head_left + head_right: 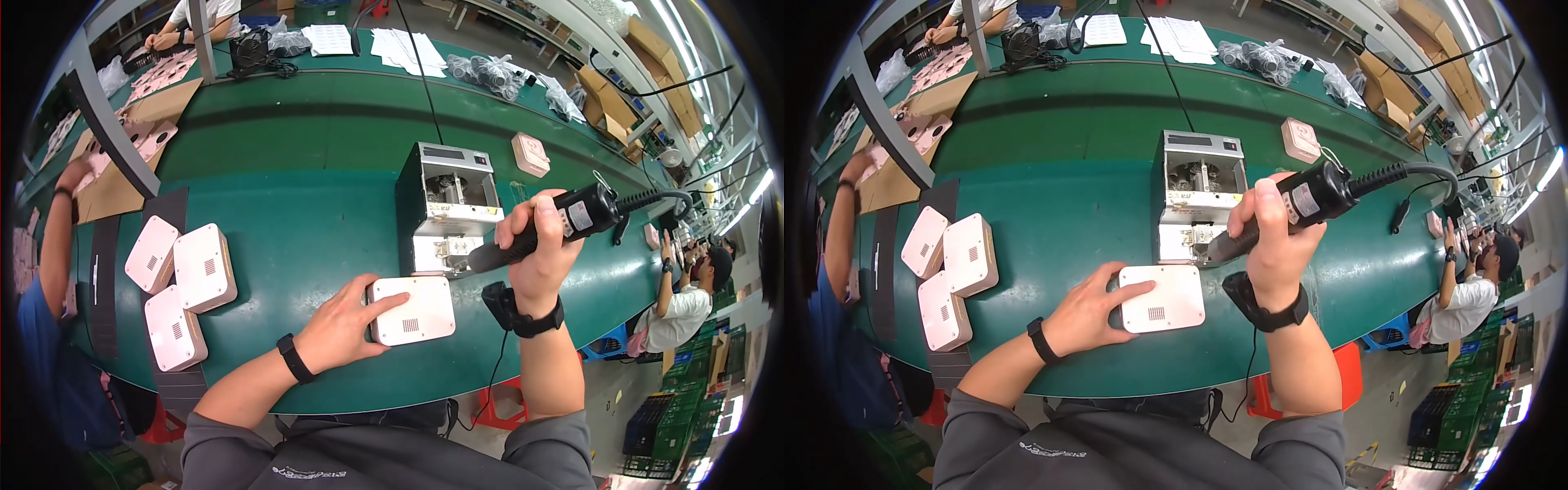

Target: The person picks up a pink housing, places it on the table, and drives screws into it using a power screwdriver before setting it aside and repeating the process with another housing.

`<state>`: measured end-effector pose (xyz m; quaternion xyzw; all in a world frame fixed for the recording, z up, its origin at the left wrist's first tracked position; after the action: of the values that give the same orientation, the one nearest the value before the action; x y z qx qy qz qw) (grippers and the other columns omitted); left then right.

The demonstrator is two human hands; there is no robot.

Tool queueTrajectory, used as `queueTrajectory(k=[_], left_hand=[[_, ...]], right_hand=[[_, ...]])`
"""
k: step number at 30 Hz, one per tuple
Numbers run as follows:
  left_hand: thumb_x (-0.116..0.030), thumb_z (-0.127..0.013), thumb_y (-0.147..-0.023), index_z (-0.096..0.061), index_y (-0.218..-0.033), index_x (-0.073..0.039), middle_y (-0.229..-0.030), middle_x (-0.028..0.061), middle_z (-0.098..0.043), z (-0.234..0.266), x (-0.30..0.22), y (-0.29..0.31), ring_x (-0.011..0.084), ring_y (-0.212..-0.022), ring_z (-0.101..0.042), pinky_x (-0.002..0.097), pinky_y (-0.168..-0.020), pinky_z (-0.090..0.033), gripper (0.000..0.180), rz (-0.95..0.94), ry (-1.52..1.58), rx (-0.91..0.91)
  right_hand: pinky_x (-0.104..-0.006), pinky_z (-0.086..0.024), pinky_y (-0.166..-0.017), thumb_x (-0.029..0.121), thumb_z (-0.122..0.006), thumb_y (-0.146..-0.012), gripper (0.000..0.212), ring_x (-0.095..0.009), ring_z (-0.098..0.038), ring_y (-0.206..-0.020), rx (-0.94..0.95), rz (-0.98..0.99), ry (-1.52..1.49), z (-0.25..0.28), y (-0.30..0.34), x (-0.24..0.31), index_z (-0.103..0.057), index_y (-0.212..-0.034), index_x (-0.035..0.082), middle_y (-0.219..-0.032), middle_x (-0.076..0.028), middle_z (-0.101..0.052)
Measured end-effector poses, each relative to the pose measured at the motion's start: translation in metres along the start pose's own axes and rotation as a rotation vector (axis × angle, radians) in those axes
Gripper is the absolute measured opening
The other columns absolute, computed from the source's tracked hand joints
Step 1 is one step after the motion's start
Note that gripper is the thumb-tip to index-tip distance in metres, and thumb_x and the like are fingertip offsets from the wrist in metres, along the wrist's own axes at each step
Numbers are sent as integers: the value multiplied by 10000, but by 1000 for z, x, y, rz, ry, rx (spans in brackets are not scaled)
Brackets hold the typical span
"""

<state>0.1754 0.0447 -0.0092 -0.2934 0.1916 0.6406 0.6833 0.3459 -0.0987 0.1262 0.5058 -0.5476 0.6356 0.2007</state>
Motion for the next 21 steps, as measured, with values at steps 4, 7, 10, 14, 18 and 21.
queueTrajectory(k=[4,7,10,14,18,21], left_hand=[[-209,-876,-673,-532,-1404,-230,-1376,200,-423,0,3,0,393,-1176,-559,442,-951,-525,808,-26,36,-29],[-219,-882,-670,-537,-1399,-231,-1396,180,-415,0,0,-1,393,-1167,-571,454,-957,-524,807,-66,62,-59],[-203,-889,-662,-527,-1402,-223,-1396,178,-412,-1,2,-3,396,-1171,-568,450,-952,-526,824,-78,90,-28],[-149,-872,-660,-526,-1385,-186,-1356,183,-427,0,1,-2,376,-1171,-552,427,-934,-528,804,-71,96,-32],[-140,-873,-653,-531,-1380,-185,-1355,183,-428,-2,0,-2,379,-1176,-549,427,-935,-528,805,-69,82,-48],[-138,-873,-648,-534,-1381,-187,-1356,185,-427,-3,0,-3,381,-1178,-549,426,-937,-527,809,-72,92,-51]], right_hand=[[-337,-456,-527,256,-536,-971,229,-163,-486,-491,41,-77,-75,8,22,7,-471,-1025,44,-669,-62,-504],[-336,-458,-531,278,-547,-964,249,-162,-485,-491,63,-106,-110,14,47,16,-461,-1024,52,-672,-62,-504],[-336,-456,-528,305,-555,-959,275,-161,-487,-495,73,-100,-98,17,60,19,-448,-1028,61,-677,-63,-505],[-334,-449,-522,338,-566,-949,311,-159,-480,-491,97,-102,-73,17,67,15,-429,-1041,74,-685,-66,-510],[-333,-446,-516,351,-585,-934,333,-159,-471,-487,92,-143,-54,21,76,-5,-420,-1035,80,-682,-65,-505],[-332,-444,-512,349,-602,-923,335,-159,-463,-484,59,-126,-105,26,78,-6,-419,-1010,82,-673,-63,-495]])
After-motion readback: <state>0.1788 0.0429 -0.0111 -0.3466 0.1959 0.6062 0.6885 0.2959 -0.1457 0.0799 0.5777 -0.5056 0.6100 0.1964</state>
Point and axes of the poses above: each hand's wrist, its own y-axis away from the middle knuckle, its own z-axis out of the back of the hand, x = y × z, the point moved 7 cm from there along -y, towards the middle knuckle
